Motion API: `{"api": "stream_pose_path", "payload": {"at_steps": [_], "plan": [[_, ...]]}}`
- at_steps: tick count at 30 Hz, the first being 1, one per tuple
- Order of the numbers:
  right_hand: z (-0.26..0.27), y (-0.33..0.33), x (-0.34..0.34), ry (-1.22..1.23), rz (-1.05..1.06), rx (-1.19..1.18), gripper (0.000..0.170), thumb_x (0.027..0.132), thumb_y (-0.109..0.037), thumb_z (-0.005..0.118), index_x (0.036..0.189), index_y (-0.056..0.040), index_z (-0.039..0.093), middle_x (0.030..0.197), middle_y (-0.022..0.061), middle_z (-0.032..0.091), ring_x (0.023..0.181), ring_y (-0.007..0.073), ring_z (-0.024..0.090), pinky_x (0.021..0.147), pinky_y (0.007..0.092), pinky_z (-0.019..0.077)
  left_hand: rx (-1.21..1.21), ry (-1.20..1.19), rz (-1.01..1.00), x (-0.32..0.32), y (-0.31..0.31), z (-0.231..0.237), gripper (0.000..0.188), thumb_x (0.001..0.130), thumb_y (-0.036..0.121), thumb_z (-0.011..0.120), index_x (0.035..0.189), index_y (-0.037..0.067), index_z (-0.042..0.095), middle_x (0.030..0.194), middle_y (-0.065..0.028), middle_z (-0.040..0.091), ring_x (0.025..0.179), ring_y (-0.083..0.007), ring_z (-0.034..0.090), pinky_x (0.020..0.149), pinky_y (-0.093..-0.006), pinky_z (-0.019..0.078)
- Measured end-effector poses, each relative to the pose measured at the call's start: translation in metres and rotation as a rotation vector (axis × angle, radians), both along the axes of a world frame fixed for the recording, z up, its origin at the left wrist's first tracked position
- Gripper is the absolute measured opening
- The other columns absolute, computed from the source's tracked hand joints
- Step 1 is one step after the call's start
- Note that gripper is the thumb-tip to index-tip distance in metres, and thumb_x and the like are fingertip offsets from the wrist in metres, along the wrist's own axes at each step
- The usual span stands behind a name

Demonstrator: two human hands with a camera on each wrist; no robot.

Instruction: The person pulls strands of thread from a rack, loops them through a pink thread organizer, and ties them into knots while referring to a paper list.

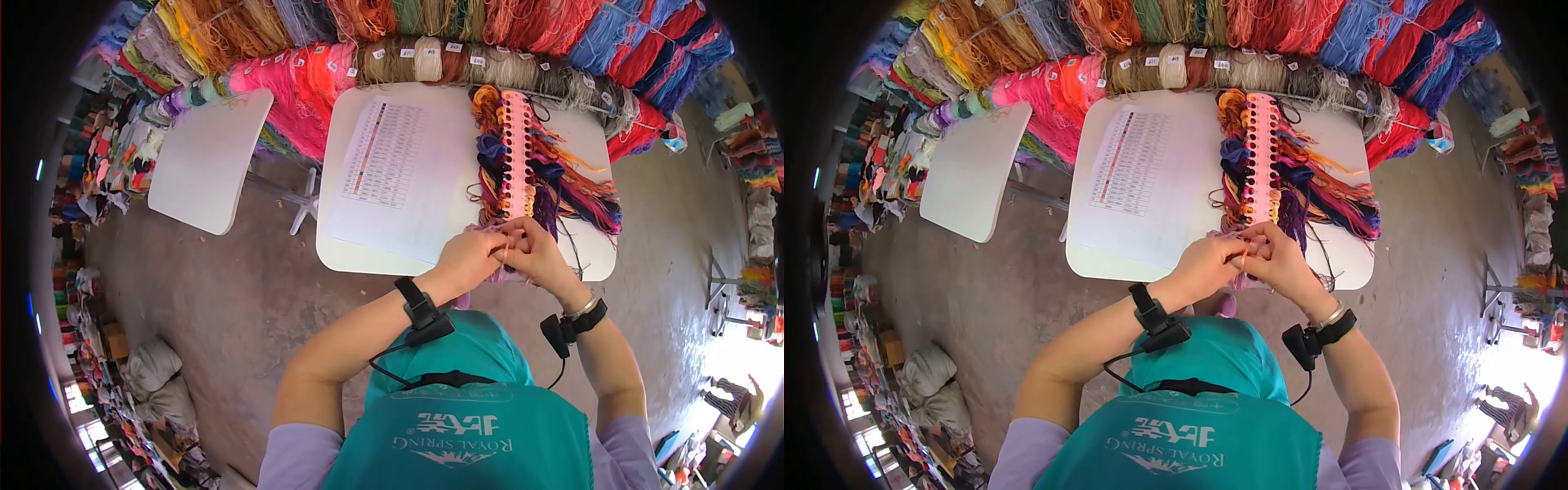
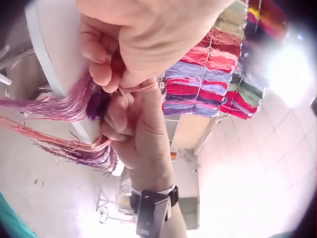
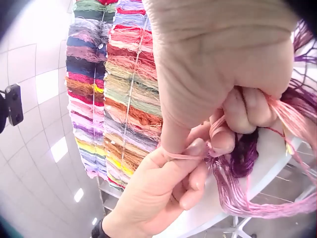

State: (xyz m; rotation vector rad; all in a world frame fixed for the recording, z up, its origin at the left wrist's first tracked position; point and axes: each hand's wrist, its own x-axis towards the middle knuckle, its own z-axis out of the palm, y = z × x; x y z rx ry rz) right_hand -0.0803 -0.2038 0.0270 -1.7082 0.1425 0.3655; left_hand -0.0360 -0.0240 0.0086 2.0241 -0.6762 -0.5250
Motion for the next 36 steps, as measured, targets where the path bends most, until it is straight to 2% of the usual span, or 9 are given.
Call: {"api": "stream_pose_path", "payload": {"at_steps": [5,11,16,22,26,27,29,32,36], "plan": [[-0.011,0.006,-0.003,-0.062,0.004,0.127,0.04,0.093,-0.015,0.07,0.127,0.0001,0.057,0.066,-0.0034,0.055,0.059,0.0027,0.045,0.053,0.0221,0.0389,0.049,-0.154,-0.013,-0.002,0.0,-0.002,0.015,0.093,0.021,0.061,0.09,0.007,0.063,0.076,-0.011,0.068,0.07,-0.0268,0.066,0.061,-0.0378,0.0489],[0.006,0.004,0.006,-0.061,0.164,-0.167,0.037,0.099,-0.033,0.062,0.121,-0.0039,0.062,0.066,0.0035,0.058,0.059,0.0087,0.05,0.055,0.028,0.0433,-0.702,1.404,0.132,0.016,0.027,0.002,0.015,0.098,0.016,0.05,0.093,0.004,0.059,0.064,0.0031,0.044,0.054,-0.0068,0.04,0.048,-0.0245,0.0338],[0.012,0.003,0.008,-0.069,0.214,-0.321,0.036,0.095,-0.034,0.064,0.116,-0.0048,0.061,0.066,0.009,0.059,0.058,0.0163,0.057,0.058,0.0331,0.0474,-0.64,1.308,-0.016,0.027,0.094,0.028,0.016,0.099,0.015,0.049,0.084,0.008,0.049,0.067,0.0031,0.037,0.054,-0.0074,0.032,0.048,-0.0234,0.0283],[0.008,0.005,0.008,-0.157,0.224,-0.414,0.03,0.087,-0.017,0.062,0.114,-0.0051,0.058,0.069,0.0143,0.063,0.063,0.028,0.065,0.062,0.0379,0.0511,-0.606,1.034,0.324,0.021,0.221,0.06,0.028,0.099,0.014,0.05,0.073,0.011,0.038,0.063,0.0037,0.032,0.051,-0.0071,0.028,0.046,-0.0239,0.0235],[0.011,0.007,0.008,-0.149,0.244,-0.446,0.031,0.086,-0.014,0.061,0.115,-0.0055,0.058,0.07,0.0144,0.063,0.064,0.0306,0.065,0.064,0.0388,0.0519,-0.821,0.909,0.501,0.012,0.322,0.054,0.027,0.098,0.018,0.051,0.073,0.012,0.04,0.061,0.0032,0.032,0.049,-0.0076,0.031,0.042,-0.0233,0.0279],[0.013,0.007,0.008,-0.135,0.248,-0.452,0.031,0.086,-0.014,0.061,0.115,-0.0055,0.058,0.07,0.0144,0.063,0.064,0.0312,0.065,0.065,0.039,0.052,-0.701,0.895,0.629,0.011,0.346,0.048,0.024,0.098,0.02,0.052,0.077,0.012,0.044,0.061,0.0034,0.035,0.048,-0.0073,0.033,0.043,-0.0227,0.0292],[0.008,0.006,0.007,-0.168,0.24,-0.425,0.032,0.086,-0.014,0.062,0.116,-0.0048,0.057,0.069,0.0144,0.063,0.062,0.0293,0.064,0.062,0.0378,0.0511,-0.454,0.855,0.873,0.01,0.381,0.037,0.02,0.099,0.024,0.053,0.083,0.011,0.053,0.061,0.0039,0.04,0.047,-0.0067,0.036,0.043,-0.0215,0.0319],[0.02,0.009,0.004,-0.121,0.192,-0.375,0.032,0.087,-0.015,0.064,0.116,-0.0036,0.057,0.067,0.0123,0.062,0.057,0.0238,0.061,0.058,0.0351,0.0489,0.329,0.513,1.014,0.014,0.373,0.031,0.018,0.099,0.027,0.055,0.098,0.01,0.061,0.069,0.0023,0.052,0.052,-0.0064,0.045,0.044,-0.0233,0.0351],[0.011,0.01,0.006,-0.315,-0.223,-0.444,0.03,0.09,-0.015,0.066,0.116,-0.0032,0.058,0.062,0.0064,0.058,0.053,0.0136,0.055,0.054,0.0308,0.0449,-0.019,0.243,0.819,0.051,0.332,0.007,0.021,0.096,0.021,0.063,0.114,0.011,0.065,0.086,0.001,0.061,0.071,-0.0044,0.055,0.056,-0.0208,0.0415]]}}
